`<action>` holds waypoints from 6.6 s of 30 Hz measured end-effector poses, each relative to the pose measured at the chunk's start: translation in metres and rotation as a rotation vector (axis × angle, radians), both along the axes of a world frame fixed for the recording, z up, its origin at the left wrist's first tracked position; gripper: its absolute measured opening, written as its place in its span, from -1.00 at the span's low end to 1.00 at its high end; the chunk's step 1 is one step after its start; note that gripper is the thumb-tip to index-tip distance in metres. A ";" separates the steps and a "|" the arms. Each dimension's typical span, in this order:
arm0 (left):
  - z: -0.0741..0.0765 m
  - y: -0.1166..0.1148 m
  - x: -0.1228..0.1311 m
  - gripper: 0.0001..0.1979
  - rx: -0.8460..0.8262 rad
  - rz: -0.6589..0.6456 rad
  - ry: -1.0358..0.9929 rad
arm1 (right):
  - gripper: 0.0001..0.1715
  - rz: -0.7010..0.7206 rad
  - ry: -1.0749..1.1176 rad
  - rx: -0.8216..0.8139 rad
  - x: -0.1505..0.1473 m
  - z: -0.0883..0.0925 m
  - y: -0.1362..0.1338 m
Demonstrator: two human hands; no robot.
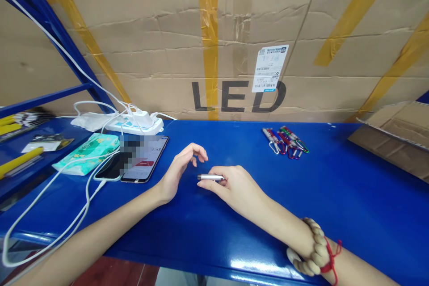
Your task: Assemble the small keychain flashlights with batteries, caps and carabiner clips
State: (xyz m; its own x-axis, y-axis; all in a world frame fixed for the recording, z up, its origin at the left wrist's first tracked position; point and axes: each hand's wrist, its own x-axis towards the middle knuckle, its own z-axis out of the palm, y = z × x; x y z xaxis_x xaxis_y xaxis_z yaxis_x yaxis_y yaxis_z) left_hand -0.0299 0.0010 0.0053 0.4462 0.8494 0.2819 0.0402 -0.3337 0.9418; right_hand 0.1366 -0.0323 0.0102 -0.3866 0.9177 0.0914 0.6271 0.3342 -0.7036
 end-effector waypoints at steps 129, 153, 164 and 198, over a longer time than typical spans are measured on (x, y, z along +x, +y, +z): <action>0.004 0.004 0.004 -0.72 0.010 0.219 0.163 | -0.65 0.069 -0.126 0.309 0.009 0.001 0.012; -0.006 0.012 0.002 -0.77 -0.062 0.190 0.064 | -0.78 0.007 -0.011 0.273 0.009 -0.004 0.019; -0.006 0.012 0.001 -0.77 -0.018 0.178 0.012 | -0.70 -0.025 0.008 0.258 0.007 0.002 0.014; -0.005 0.010 0.002 -0.78 -0.048 0.146 -0.001 | -0.78 0.115 0.047 0.184 0.006 -0.003 0.013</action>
